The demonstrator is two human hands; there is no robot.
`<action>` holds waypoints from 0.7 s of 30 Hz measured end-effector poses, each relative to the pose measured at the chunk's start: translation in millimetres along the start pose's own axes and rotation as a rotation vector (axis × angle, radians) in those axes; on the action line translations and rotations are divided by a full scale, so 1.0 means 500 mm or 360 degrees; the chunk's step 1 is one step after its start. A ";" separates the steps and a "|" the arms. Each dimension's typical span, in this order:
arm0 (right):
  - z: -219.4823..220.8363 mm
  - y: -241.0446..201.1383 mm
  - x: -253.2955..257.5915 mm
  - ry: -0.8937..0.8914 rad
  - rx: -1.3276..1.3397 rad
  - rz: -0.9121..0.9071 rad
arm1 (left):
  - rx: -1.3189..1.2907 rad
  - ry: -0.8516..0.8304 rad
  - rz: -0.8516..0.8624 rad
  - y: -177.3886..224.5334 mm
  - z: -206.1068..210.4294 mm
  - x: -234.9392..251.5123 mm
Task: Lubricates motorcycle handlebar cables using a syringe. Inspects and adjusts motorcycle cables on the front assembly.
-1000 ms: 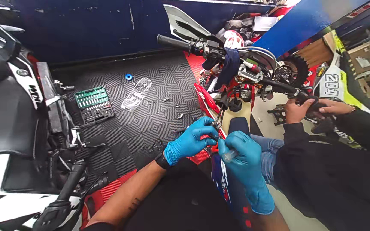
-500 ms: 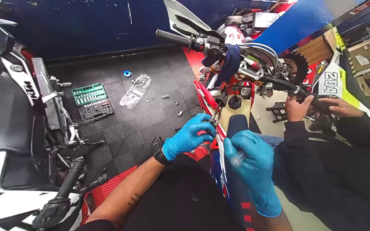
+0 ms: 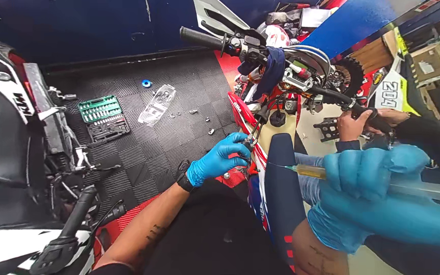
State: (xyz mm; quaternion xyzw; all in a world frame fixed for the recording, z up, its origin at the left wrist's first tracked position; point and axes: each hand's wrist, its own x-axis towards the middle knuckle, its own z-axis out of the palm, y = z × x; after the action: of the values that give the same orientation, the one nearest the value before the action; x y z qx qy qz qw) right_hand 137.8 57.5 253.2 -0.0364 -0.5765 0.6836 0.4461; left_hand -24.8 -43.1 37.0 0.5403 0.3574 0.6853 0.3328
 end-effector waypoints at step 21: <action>0.010 0.060 -0.013 0.0023 0.0303 0.0241 | 0.0005 -0.0012 0.0007 0.005 0.009 0.005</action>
State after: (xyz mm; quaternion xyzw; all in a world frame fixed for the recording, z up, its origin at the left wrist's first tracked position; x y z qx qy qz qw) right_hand 122.0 51.3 227.0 -0.0423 -0.5013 0.7668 0.3986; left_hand -21.2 -41.6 41.3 0.5444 0.3560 0.6833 0.3317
